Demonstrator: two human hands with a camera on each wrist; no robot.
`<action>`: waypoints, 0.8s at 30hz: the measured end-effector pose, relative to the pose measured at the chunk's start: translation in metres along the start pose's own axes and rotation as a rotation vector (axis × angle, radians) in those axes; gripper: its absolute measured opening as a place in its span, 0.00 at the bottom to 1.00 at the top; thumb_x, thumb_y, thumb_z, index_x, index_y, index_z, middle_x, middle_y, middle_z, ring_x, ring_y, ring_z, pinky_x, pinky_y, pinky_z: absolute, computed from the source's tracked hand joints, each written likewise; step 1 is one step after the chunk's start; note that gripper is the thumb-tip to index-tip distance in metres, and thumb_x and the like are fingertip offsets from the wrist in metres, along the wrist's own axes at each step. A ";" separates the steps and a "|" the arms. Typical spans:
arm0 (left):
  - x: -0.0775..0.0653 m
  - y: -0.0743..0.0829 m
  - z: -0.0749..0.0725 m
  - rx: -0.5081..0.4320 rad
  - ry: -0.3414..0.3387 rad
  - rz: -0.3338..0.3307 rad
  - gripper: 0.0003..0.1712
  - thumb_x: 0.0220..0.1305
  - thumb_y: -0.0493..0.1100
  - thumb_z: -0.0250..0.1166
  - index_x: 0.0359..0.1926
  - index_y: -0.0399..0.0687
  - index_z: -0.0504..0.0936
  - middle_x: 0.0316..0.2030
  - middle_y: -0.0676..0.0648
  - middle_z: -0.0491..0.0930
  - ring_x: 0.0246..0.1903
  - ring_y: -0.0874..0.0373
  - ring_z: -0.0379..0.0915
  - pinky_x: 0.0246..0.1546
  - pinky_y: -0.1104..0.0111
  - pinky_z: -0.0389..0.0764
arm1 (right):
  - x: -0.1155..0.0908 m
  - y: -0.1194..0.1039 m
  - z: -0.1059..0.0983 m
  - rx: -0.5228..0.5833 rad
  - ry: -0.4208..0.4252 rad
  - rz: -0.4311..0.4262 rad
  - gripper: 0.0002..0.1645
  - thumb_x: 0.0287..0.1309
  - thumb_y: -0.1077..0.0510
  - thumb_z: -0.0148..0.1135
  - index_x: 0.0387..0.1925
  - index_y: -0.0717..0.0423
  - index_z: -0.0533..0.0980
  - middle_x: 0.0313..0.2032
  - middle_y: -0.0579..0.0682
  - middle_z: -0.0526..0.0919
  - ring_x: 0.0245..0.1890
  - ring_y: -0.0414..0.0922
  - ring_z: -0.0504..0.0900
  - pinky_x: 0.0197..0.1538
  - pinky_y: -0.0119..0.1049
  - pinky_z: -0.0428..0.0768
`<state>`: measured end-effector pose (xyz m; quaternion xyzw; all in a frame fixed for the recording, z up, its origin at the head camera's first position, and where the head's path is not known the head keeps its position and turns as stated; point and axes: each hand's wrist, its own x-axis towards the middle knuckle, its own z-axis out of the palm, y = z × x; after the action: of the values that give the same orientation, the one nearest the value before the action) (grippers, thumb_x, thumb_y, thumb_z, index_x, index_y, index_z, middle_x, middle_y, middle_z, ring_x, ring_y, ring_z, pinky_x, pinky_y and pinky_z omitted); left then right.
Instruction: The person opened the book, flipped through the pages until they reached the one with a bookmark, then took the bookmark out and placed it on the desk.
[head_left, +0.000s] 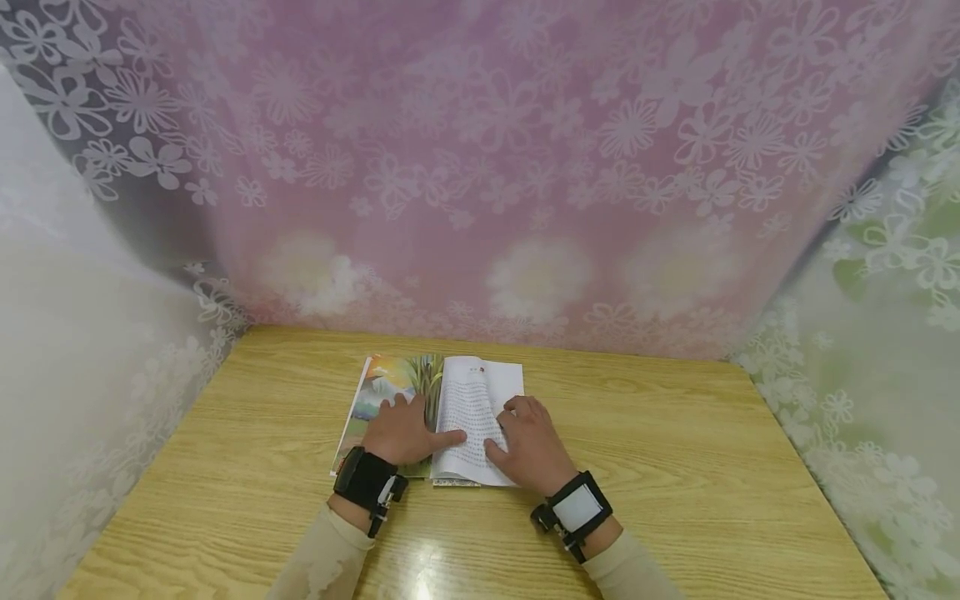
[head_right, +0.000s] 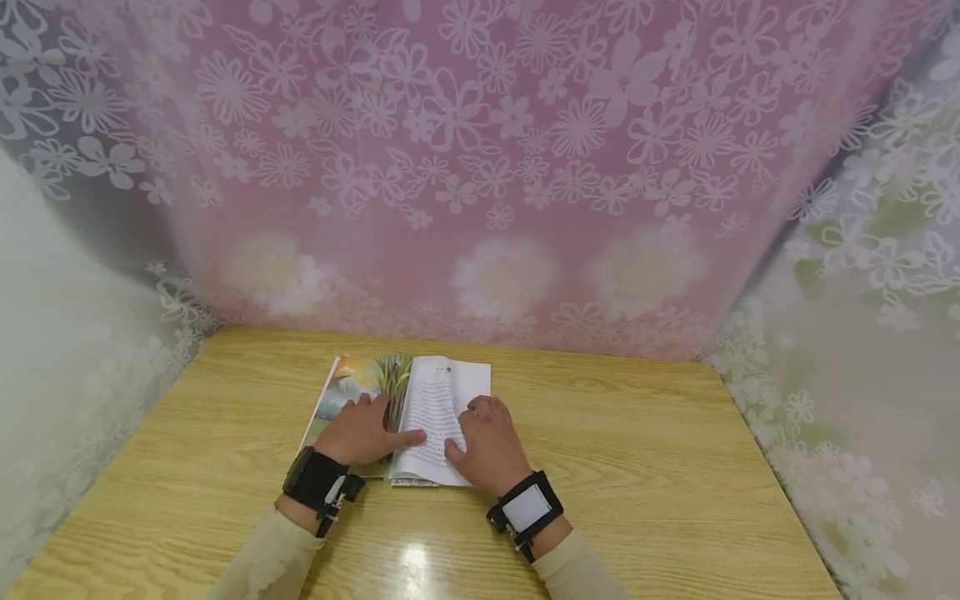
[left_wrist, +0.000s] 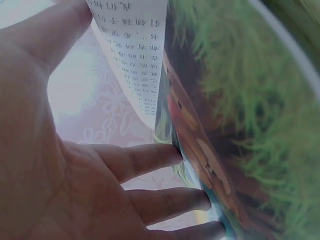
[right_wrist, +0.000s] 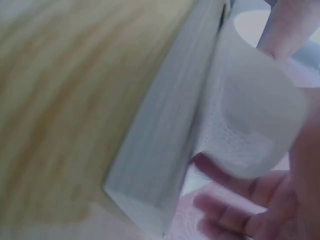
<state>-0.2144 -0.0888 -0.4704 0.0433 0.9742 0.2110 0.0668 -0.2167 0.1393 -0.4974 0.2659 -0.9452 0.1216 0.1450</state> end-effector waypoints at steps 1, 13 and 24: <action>0.000 0.000 0.000 -0.001 -0.003 -0.006 0.63 0.45 0.82 0.57 0.69 0.39 0.65 0.64 0.27 0.61 0.63 0.28 0.55 0.49 0.41 0.69 | 0.000 -0.001 0.000 0.011 0.017 -0.018 0.16 0.56 0.47 0.59 0.31 0.57 0.78 0.40 0.52 0.75 0.45 0.50 0.73 0.56 0.43 0.67; -0.001 0.001 -0.001 0.021 -0.028 0.008 0.61 0.45 0.76 0.65 0.70 0.39 0.63 0.64 0.26 0.59 0.64 0.27 0.51 0.51 0.36 0.63 | 0.004 -0.006 -0.003 0.094 0.072 -0.068 0.15 0.64 0.45 0.57 0.26 0.48 0.76 0.26 0.39 0.73 0.29 0.39 0.72 0.34 0.33 0.71; 0.000 -0.007 -0.005 -0.032 -0.047 0.057 0.45 0.61 0.60 0.63 0.69 0.37 0.62 0.63 0.27 0.61 0.62 0.28 0.54 0.49 0.41 0.67 | 0.000 0.000 -0.005 0.032 -0.028 0.128 0.03 0.50 0.59 0.56 0.25 0.50 0.76 0.25 0.42 0.69 0.25 0.40 0.67 0.28 0.32 0.67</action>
<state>-0.2151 -0.0973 -0.4690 0.0749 0.9673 0.2271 0.0843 -0.2155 0.1411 -0.4933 0.2089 -0.9601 0.1422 0.1196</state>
